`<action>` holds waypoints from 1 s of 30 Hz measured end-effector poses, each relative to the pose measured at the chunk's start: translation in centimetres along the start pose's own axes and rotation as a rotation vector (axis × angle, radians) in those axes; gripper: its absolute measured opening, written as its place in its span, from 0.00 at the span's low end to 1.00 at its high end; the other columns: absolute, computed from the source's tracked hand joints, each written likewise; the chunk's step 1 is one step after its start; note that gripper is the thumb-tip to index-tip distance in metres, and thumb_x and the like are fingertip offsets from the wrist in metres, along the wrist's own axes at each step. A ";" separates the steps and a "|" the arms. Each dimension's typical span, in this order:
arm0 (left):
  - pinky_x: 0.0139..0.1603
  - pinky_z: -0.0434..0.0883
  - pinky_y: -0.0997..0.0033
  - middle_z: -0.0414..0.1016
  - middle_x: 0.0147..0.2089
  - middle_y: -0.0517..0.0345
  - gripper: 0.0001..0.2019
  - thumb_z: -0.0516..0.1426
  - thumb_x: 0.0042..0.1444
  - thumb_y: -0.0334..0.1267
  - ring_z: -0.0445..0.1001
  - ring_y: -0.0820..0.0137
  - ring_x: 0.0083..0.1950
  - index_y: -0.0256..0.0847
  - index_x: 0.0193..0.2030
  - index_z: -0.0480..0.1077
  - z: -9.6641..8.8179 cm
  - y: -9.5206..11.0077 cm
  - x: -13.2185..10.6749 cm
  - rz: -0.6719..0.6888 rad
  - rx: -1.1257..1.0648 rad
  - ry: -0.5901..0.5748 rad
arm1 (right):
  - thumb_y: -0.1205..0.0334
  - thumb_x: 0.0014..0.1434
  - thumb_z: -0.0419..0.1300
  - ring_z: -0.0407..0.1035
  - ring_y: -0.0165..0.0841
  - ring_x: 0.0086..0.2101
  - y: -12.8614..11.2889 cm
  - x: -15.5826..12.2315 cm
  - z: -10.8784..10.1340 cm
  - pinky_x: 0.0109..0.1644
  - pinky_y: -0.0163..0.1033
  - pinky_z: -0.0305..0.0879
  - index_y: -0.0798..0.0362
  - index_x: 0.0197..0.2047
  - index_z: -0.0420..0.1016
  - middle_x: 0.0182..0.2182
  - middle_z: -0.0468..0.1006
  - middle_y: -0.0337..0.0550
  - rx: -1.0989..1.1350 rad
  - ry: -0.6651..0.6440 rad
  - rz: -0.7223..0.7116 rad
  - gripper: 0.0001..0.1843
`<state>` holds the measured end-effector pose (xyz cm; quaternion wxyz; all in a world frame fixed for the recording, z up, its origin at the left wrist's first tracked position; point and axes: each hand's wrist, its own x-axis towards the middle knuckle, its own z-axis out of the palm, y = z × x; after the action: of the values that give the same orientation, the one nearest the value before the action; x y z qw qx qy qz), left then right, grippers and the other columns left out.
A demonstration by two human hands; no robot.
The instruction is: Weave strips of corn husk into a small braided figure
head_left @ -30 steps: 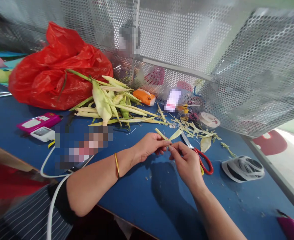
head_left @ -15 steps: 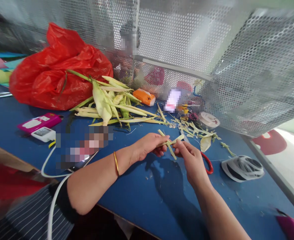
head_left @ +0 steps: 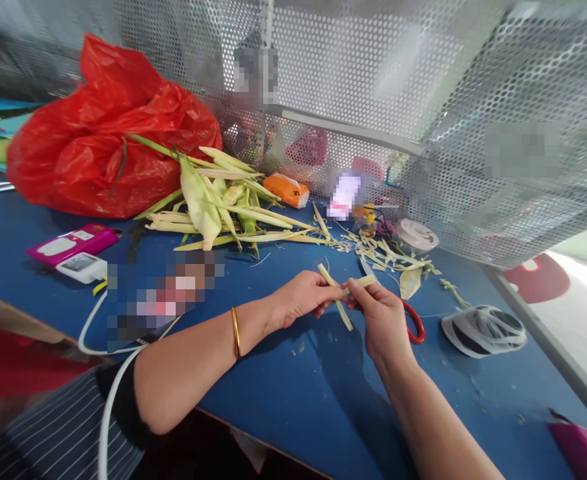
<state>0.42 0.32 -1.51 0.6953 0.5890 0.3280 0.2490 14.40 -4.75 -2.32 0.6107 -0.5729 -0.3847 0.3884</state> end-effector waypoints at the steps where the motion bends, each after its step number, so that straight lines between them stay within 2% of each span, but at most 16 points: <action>1: 0.23 0.57 0.74 0.57 0.17 0.67 0.14 0.59 0.51 0.47 0.55 0.78 0.20 0.37 0.25 0.73 0.0 0.0 0.0 0.011 0.009 -0.010 | 0.47 0.44 0.71 0.63 0.29 0.23 0.0 0.0 0.1 0.30 0.37 0.60 0.54 0.23 0.77 0.19 0.73 0.39 -0.005 0.010 -0.010 0.18; 5: 0.24 0.58 0.74 0.58 0.17 0.66 0.12 0.59 0.50 0.44 0.56 0.78 0.20 0.37 0.25 0.74 0.1 0.3 -0.1 -0.004 0.033 -0.040 | 0.47 0.44 0.70 0.64 0.30 0.22 0.4 0.0 0.2 0.30 0.38 0.62 0.54 0.22 0.76 0.18 0.72 0.38 0.005 0.054 -0.033 0.18; 8: 0.24 0.58 0.74 0.60 0.17 0.66 0.12 0.59 0.50 0.44 0.57 0.78 0.20 0.37 0.26 0.74 0.1 0.3 -0.2 -0.021 0.030 -0.030 | 0.48 0.47 0.68 0.64 0.31 0.23 0.5 0.3 -0.2 0.31 0.38 0.61 0.55 0.25 0.78 0.19 0.72 0.38 -0.070 0.041 -0.043 0.17; 10: 0.23 0.58 0.74 0.61 0.17 0.66 0.12 0.61 0.49 0.45 0.58 0.78 0.19 0.37 0.25 0.73 0.2 0.1 -0.2 -0.025 0.035 -0.028 | 0.48 0.50 0.66 0.66 0.32 0.26 0.2 0.5 -0.6 0.33 0.39 0.62 0.55 0.33 0.80 0.23 0.75 0.39 -0.215 0.055 -0.130 0.17; 12: 0.24 0.58 0.74 0.62 0.18 0.66 0.11 0.61 0.48 0.44 0.59 0.77 0.19 0.37 0.25 0.73 0.4 0.0 -0.3 -0.024 0.057 -0.042 | 0.49 0.53 0.64 0.68 0.35 0.32 -0.2 0.6 -1.0 0.37 0.40 0.63 0.53 0.41 0.80 0.31 0.78 0.42 -0.395 0.084 -0.275 0.18; 15: 0.23 0.57 0.74 0.61 0.17 0.66 0.10 0.60 0.49 0.42 0.59 0.77 0.19 0.37 0.23 0.72 0.7 -0.2 -0.4 -0.027 0.133 -0.032 | 0.51 0.55 0.63 0.71 0.39 0.38 -0.7 0.4 -1.0 0.42 0.42 0.64 0.50 0.37 0.82 0.37 0.80 0.46 -0.564 -0.031 -0.387 0.13; 17: 0.22 0.54 0.74 0.59 0.15 0.67 0.10 0.59 0.50 0.41 0.58 0.78 0.18 0.38 0.23 0.71 0.8 -0.3 -0.4 -0.035 0.208 -0.005 | 0.51 0.55 0.63 0.72 0.39 0.36 -0.6 0.1 -0.8 0.40 0.42 0.64 0.51 0.32 0.82 0.33 0.81 0.46 -0.545 -0.138 -0.318 0.12; 19: 0.22 0.52 0.74 0.57 0.14 0.69 0.11 0.59 0.51 0.42 0.56 0.78 0.18 0.38 0.23 0.71 0.8 -0.5 -0.3 -0.030 0.282 0.013 | 0.51 0.53 0.64 0.72 0.38 0.33 -0.3 0.0 -0.5 0.37 0.40 0.64 0.52 0.31 0.82 0.30 0.81 0.45 -0.451 -0.168 -0.199 0.13; 22: 0.22 0.49 0.74 0.55 0.14 0.69 0.14 0.59 0.52 0.44 0.52 0.79 0.18 0.38 0.21 0.70 0.7 -0.6 -0.2 -0.010 0.340 0.028 | 0.52 0.50 0.67 0.69 0.34 0.29 0.2 -0.1 -0.3 0.33 0.37 0.62 0.53 0.28 0.79 0.27 0.79 0.42 -0.323 -0.117 -0.102 0.13; 27: 0.21 0.50 0.73 0.55 0.13 0.67 0.18 0.59 0.52 0.43 0.54 0.78 0.17 0.39 0.15 0.64 0.5 0.1 -0.6 -0.016 0.343 -0.008 | 0.54 0.48 0.68 0.60 0.28 0.24 0.7 -0.2 -0.2 0.28 0.35 0.56 0.53 0.24 0.74 0.21 0.71 0.34 -0.223 0.035 -0.114 0.13; 30: 0.21 0.52 0.73 0.57 0.13 0.66 0.17 0.59 0.51 0.41 0.55 0.78 0.17 0.39 0.15 0.65 0.6 0.5 -0.9 -0.038 0.323 -0.038 | 0.54 0.48 0.68 0.60 0.27 0.23 0.7 -0.3 -0.1 0.28 0.34 0.56 0.53 0.23 0.73 0.20 0.70 0.34 -0.198 0.068 -0.125 0.13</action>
<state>0.29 -0.61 -0.82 0.6023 0.6913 0.3618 0.1687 14.34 -5.04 -3.03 0.5866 -0.6183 -0.4353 0.2901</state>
